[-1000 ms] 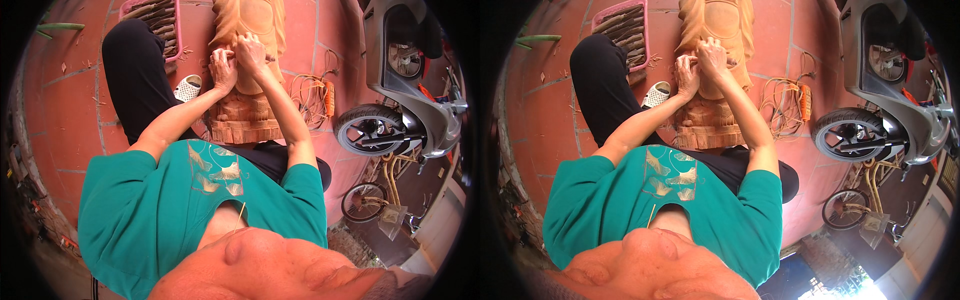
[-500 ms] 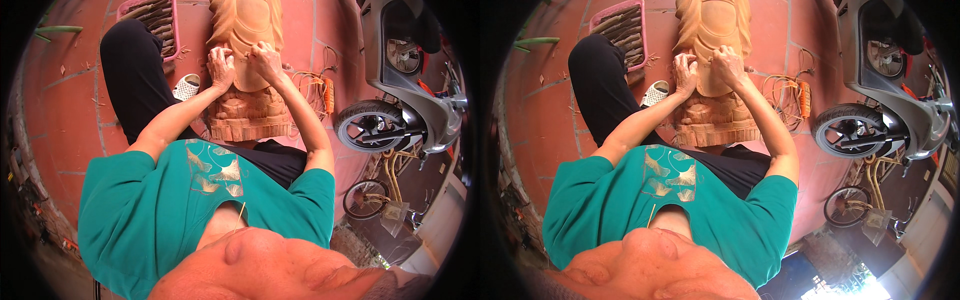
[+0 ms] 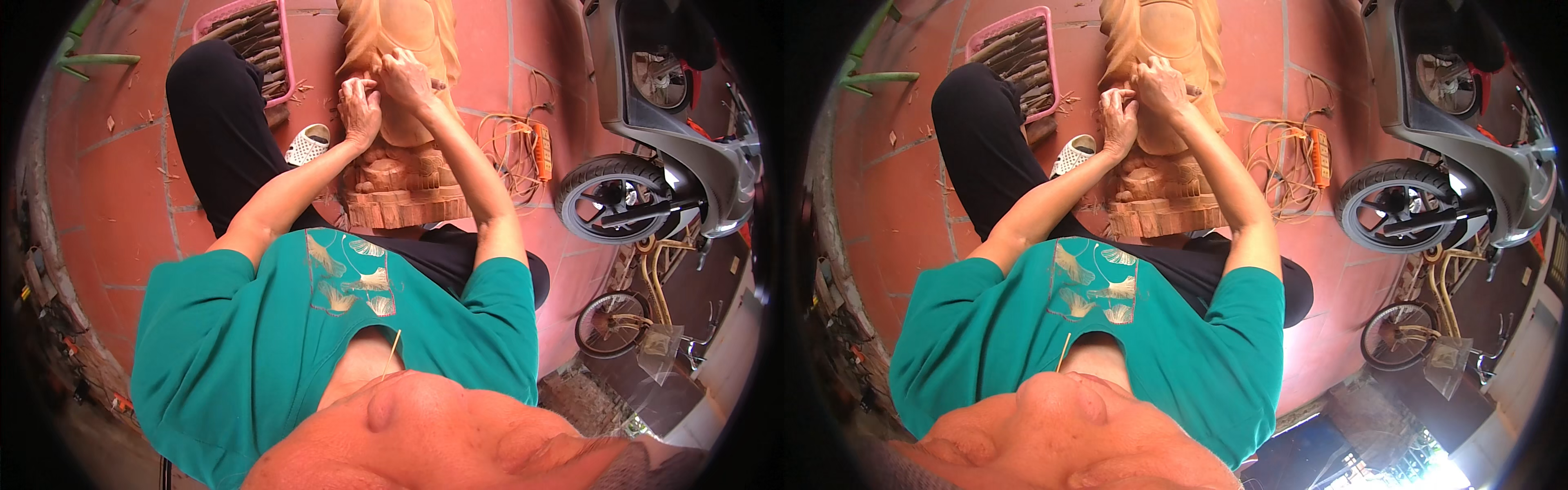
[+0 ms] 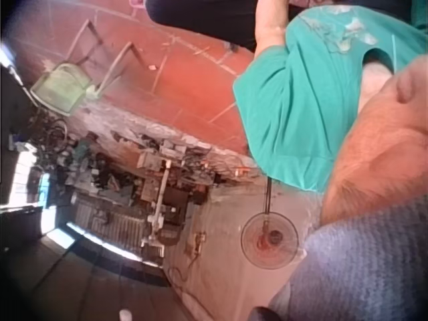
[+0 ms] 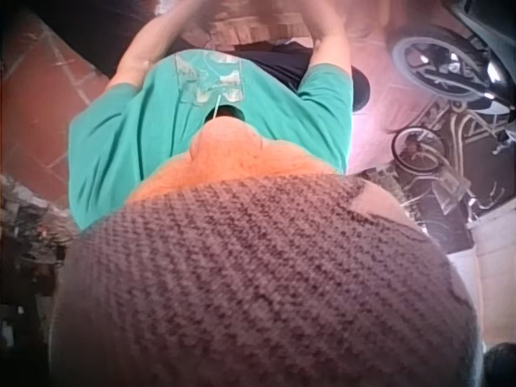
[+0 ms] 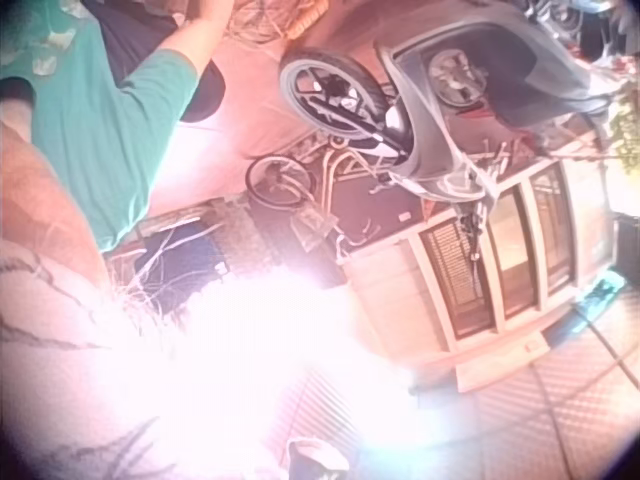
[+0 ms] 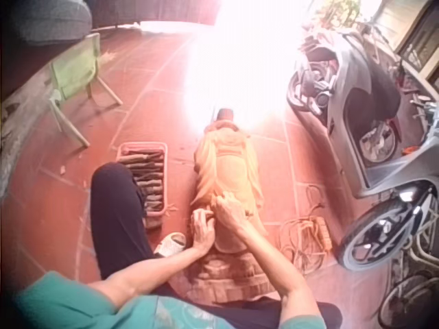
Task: The person sits on the floor and uses small carving tools to shape and smooth the surface of a wooden sculpture. They repeatedly scrape and refine the curved surfaces of the piece, removing wood shavings and adjusting hand positions to access different areas.
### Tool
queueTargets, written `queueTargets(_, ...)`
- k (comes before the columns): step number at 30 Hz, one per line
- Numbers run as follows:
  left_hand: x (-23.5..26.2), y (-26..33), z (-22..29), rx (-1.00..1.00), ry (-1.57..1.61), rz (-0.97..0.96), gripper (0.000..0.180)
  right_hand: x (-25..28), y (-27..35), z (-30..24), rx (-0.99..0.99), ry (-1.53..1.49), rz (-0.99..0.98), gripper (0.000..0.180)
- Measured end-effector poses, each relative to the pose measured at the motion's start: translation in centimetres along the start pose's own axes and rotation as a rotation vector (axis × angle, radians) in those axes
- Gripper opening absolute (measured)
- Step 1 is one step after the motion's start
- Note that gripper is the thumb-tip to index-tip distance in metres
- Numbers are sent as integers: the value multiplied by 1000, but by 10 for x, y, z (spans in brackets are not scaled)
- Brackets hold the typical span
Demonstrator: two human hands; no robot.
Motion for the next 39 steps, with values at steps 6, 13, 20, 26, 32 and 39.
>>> queueTargets(6, 1, 1, 2, 68, -26, -22, 21, 54, 34, 30, 35, -201, -89, 13)
queueTargets(13, 0, 3, -1, 51, -25, 0, 20, 51, 36, 33, 40, -245, -105, 11)
queueTargets(20, -1, 3, -5, -8, -31, 0, 20, 10, 2, -6, 92, 18, -78, 11)
queueTargets(26, 1, 0, -2, 22, -7, -15, 21, 39, 23, 14, 95, -75, -136, 5)
queueTargets(32, 1, 2, 2, 43, -15, -19, 21, 63, 36, 39, 116, -116, -88, 7)
queueTargets(39, 1, 2, 2, 55, -28, 3, 20, 55, 35, 36, 102, -186, 4, 13)
Point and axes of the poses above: each hand's wrist, its own y-axis away from the middle knuckle, its own x-axis out of the back of the hand, z = x × y, the point moved 2 cm from there along -y, towards the middle knuckle, and after that the axes turned 4 degrees about z, right-handed, at the moved point
